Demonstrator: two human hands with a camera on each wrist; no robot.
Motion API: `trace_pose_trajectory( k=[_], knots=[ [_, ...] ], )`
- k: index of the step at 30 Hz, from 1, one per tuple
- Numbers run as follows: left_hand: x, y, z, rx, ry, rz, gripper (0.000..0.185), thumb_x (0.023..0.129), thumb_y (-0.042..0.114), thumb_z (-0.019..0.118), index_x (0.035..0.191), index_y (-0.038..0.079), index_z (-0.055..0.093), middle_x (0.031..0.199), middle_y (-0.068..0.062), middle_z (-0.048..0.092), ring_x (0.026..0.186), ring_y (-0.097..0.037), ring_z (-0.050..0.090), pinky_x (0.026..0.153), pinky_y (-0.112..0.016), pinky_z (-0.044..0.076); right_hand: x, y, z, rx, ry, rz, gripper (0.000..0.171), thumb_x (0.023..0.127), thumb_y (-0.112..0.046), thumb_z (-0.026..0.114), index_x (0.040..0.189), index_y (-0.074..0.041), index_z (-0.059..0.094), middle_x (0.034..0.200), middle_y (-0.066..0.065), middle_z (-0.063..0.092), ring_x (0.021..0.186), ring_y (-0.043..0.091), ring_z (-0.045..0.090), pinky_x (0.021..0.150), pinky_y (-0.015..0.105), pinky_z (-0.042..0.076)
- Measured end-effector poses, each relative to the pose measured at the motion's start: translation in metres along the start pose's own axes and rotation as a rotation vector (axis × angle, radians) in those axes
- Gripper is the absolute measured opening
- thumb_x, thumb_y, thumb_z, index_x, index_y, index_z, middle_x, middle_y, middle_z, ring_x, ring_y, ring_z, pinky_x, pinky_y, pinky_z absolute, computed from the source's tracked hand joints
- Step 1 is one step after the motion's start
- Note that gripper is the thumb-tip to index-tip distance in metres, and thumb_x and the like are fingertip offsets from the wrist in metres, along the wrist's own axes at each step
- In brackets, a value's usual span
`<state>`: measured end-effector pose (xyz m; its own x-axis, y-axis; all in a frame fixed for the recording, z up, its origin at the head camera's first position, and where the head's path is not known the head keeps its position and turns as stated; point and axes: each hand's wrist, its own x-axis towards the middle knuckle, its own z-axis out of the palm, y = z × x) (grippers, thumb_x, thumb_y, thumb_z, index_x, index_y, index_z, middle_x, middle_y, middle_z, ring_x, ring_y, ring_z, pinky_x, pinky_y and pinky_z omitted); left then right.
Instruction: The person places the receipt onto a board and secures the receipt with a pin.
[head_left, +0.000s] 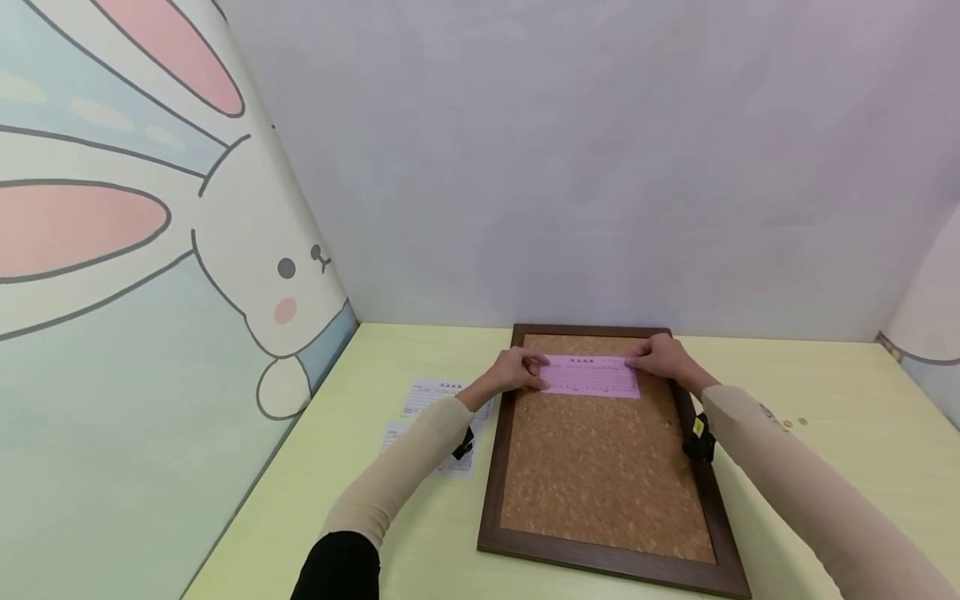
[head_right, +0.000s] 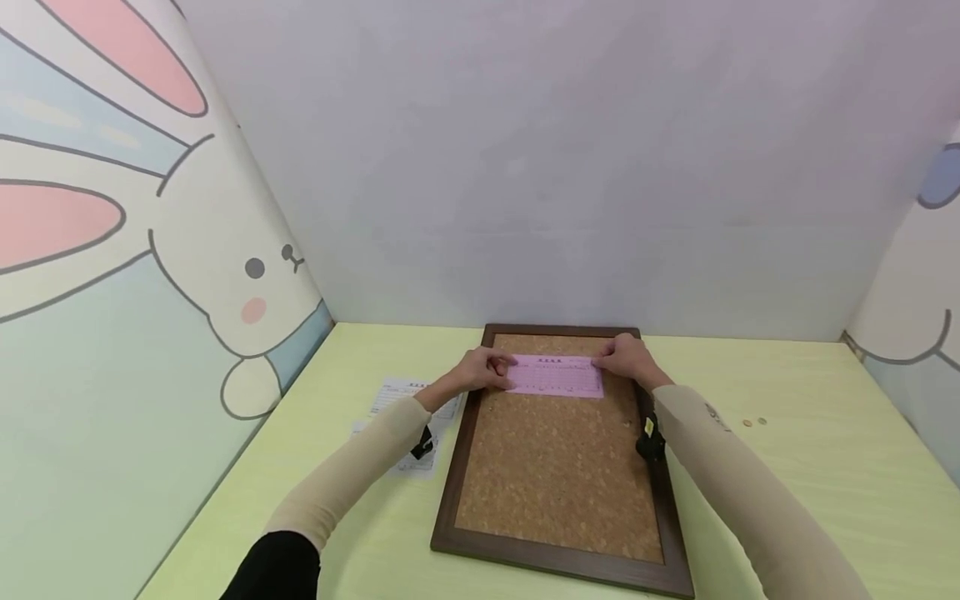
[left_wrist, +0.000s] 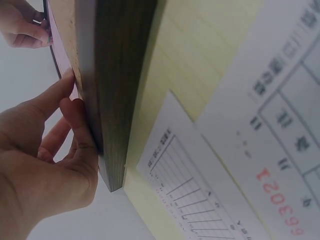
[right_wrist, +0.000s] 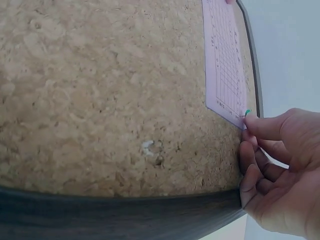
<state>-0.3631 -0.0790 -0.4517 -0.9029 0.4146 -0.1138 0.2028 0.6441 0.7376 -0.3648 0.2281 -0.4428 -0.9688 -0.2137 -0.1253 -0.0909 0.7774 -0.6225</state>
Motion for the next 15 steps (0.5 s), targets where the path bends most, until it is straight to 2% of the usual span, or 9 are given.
trace_pose_trajectory(
  k=[7,15],
  knots=[
    [0.0001,-0.0008,0.0035,0.023,0.008,0.005,0.041,0.086,0.011,0.082,0.124,0.003,0.070,0.081,-0.001,0.060,0.068,-0.009,0.050,0.059,-0.018,0.039,-0.0006,0.0009,0.0029,0.011,0.032,0.022,0.027,0.096,-0.016,0.069,0.101,0.010,0.075,0.093,0.018,0.076,0.074,0.016,0.055,0.064,0.026,0.044],
    [0.0007,-0.0009,-0.0005,0.017,0.003,0.009,0.039,0.086,0.010,0.082,0.123,0.003,0.071,0.081,0.000,0.060,0.067,-0.009,0.050,0.059,-0.018,0.040,-0.0022,-0.0066,0.0039,0.012,0.069,0.045,0.024,0.096,-0.013,0.069,0.102,0.010,0.075,0.096,0.021,0.076,0.076,0.019,0.055,0.064,0.026,0.043]
  ],
)
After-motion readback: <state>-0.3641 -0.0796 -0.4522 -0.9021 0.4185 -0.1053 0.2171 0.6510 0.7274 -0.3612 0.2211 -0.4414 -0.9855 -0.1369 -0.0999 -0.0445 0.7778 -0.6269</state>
